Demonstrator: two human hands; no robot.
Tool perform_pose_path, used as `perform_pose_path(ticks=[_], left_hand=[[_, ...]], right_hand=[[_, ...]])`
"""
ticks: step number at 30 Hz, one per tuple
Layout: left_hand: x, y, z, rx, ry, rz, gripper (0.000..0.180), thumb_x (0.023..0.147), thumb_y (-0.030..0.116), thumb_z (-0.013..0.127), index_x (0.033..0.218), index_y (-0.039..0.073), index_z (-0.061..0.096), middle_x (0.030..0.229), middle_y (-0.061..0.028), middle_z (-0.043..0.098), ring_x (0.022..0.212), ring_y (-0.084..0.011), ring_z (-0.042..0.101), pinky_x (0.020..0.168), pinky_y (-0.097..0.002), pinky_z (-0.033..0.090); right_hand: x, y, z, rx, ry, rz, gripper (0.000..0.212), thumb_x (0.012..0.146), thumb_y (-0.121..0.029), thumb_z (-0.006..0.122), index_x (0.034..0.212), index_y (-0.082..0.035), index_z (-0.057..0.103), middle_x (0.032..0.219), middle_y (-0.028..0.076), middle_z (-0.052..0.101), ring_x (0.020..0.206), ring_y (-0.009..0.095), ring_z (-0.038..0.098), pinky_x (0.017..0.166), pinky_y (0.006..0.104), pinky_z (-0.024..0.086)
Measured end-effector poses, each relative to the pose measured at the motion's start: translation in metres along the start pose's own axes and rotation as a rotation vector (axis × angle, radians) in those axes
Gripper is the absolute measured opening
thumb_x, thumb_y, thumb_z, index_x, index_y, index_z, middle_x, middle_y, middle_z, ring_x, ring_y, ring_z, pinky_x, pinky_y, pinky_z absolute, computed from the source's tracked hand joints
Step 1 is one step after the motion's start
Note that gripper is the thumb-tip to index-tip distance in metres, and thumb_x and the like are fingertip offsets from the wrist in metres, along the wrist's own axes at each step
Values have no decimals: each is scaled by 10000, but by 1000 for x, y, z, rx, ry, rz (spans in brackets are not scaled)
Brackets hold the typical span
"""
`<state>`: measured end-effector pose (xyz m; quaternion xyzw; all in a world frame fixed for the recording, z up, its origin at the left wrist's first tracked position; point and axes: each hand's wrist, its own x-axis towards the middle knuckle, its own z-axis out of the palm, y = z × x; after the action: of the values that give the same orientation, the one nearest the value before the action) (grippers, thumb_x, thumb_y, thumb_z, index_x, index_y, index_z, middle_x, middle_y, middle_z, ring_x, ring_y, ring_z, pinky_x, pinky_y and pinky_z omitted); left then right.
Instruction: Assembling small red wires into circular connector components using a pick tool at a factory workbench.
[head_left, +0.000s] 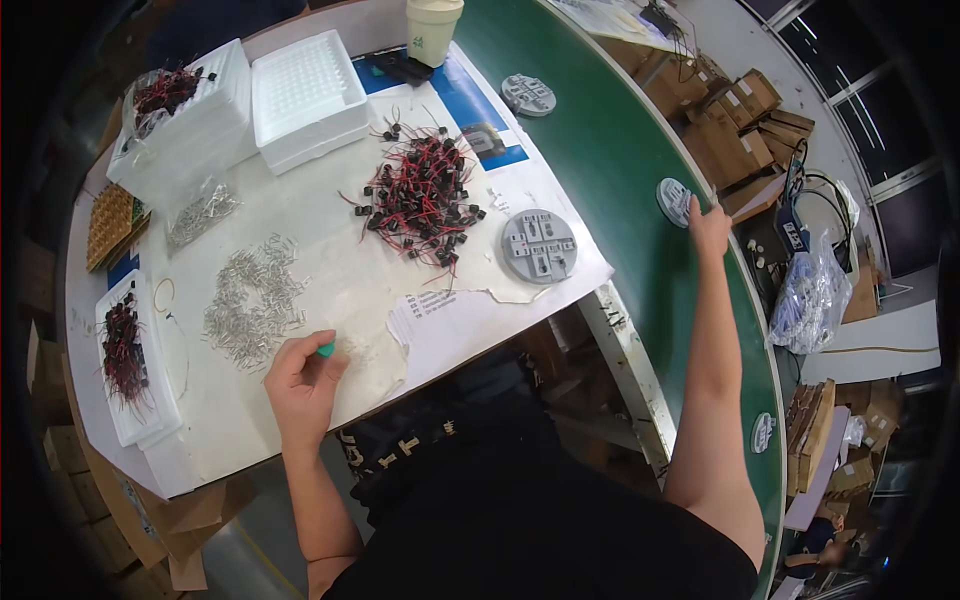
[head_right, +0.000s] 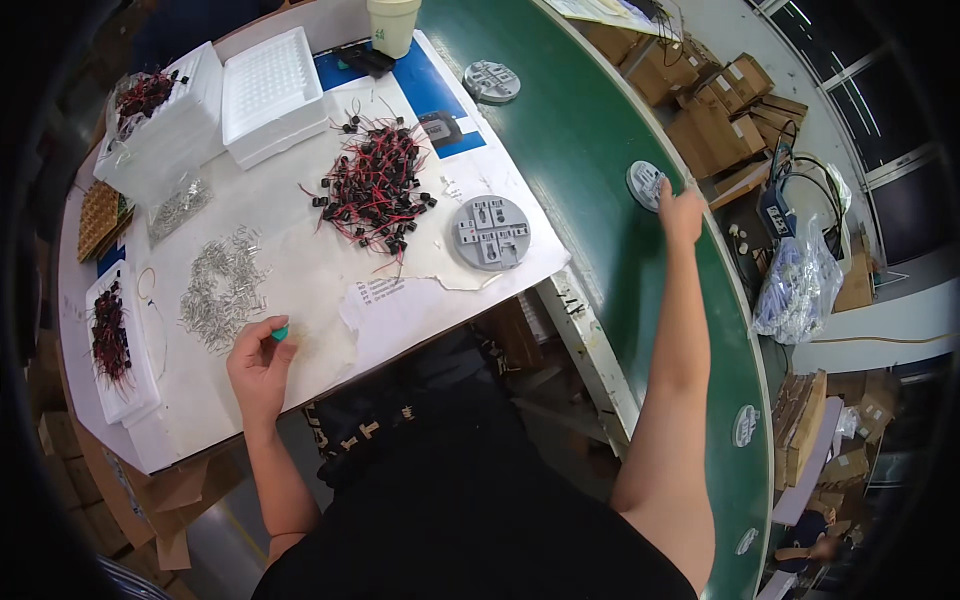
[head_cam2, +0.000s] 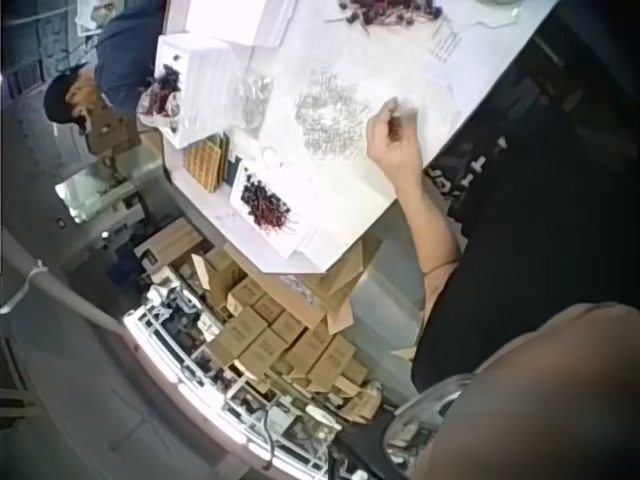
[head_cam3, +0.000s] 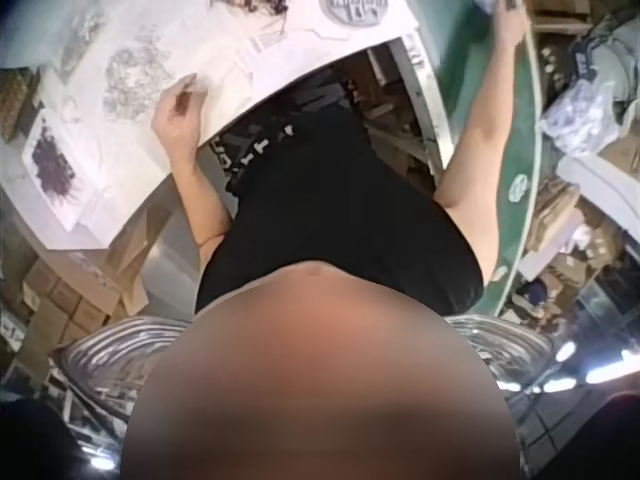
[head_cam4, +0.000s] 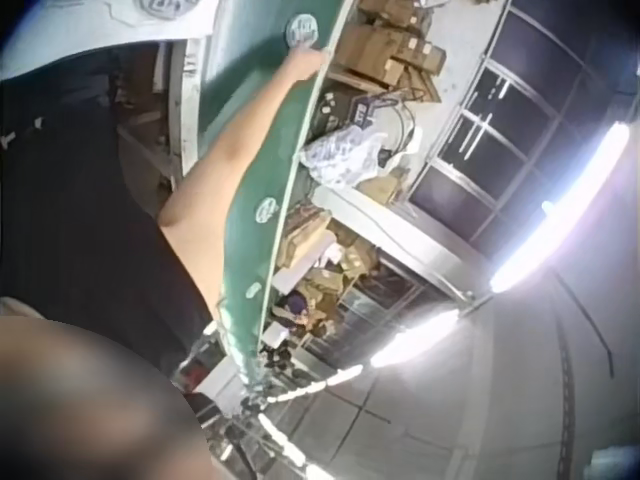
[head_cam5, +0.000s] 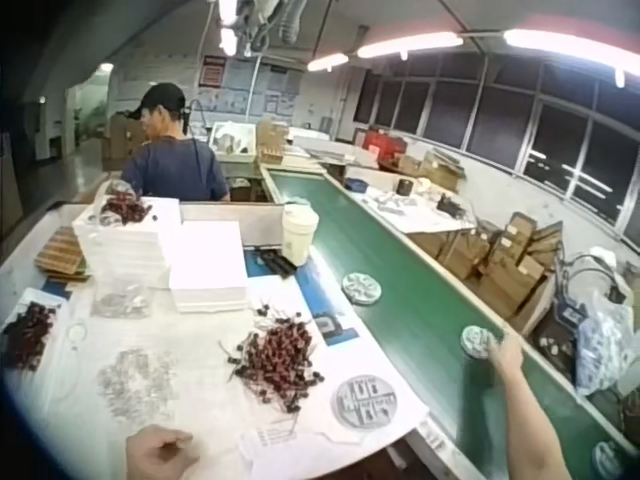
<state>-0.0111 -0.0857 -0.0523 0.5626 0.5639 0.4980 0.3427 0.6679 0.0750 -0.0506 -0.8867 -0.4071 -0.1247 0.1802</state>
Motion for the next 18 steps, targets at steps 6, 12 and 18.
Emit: perform_pose_path(ticks=[6,12,18], left_hand=[[-8,-5,-8,9,-17,-49,232,910,-29,781,1141,-3,769,924,-44,701,795,-115,595,714,-252,476],[-11,13,-12,141,-70,210,471,823,69,874,1267,10,728,1133,-103,745,1026,-212,681,879,-314,516],[-2,33,-1,308,-121,306,824,696,226,959,1428,49,625,1330,-162,684,1202,-322,646,1014,-414,524]], right_hand=[[-183,-153,-129,377,-818,-749,213,855,-110,840,1033,-20,766,878,90,711,725,206,671,704,326,516],[-213,-187,-138,530,-653,-1080,188,842,-131,829,1014,-78,772,911,94,719,786,333,701,711,416,554],[-268,-281,-145,683,-891,-1433,209,802,-33,824,1004,-41,772,968,105,742,856,322,728,756,388,577]])
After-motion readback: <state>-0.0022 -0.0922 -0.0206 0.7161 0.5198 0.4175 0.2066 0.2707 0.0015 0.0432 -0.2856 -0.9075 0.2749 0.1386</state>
